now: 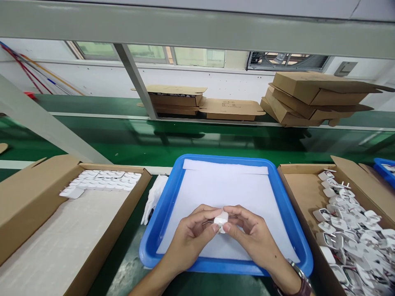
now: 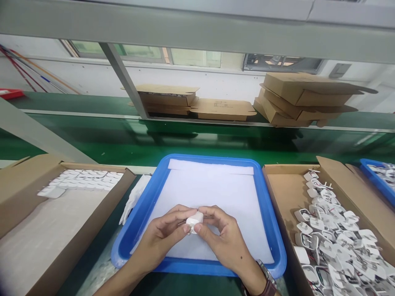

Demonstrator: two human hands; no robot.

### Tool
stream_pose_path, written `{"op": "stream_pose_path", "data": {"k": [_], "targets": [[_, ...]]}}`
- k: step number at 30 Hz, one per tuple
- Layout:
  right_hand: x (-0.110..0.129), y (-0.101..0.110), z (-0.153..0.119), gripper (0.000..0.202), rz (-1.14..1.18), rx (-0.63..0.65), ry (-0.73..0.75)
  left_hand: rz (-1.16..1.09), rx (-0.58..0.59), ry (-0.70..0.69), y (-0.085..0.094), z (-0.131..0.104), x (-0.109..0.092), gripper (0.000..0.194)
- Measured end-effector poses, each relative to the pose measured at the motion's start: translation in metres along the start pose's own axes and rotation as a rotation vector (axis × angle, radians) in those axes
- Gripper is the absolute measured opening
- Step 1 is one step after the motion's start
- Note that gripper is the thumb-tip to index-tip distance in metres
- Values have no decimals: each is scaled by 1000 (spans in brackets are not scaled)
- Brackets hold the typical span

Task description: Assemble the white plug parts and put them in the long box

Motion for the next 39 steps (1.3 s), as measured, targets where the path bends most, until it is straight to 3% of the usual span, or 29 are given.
{"op": "stream_pose_path", "data": {"k": [6,10,22,28,39], "targets": [[-1,-5,-6,29,-97,-54,81,-24,-18,-39,1,-2,5,25],[0,-8,-7,32,-114,-42,51,-32,-48,-59,0,-4,6,22],[-4,-3,-10,41,-32,-5,-29,16,-41,-105,-3,-9,4,27],[-3,-6,-8,36,-49,-9,31,28,-22,-121,-2,-8,2,28],[-6,-3,-5,49,79,81,2,2,-53,-92,-7,-5,0,25]]}}
Point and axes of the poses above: each hand's wrist, its own z-axis towards the middle knuckle, its own y-axis out of the back of the hand, x = y × z, the point moved 2 cm from there along z, towards the middle knuckle, and after that the axes turned 4 degrees about -z, right-handed, at the moved point
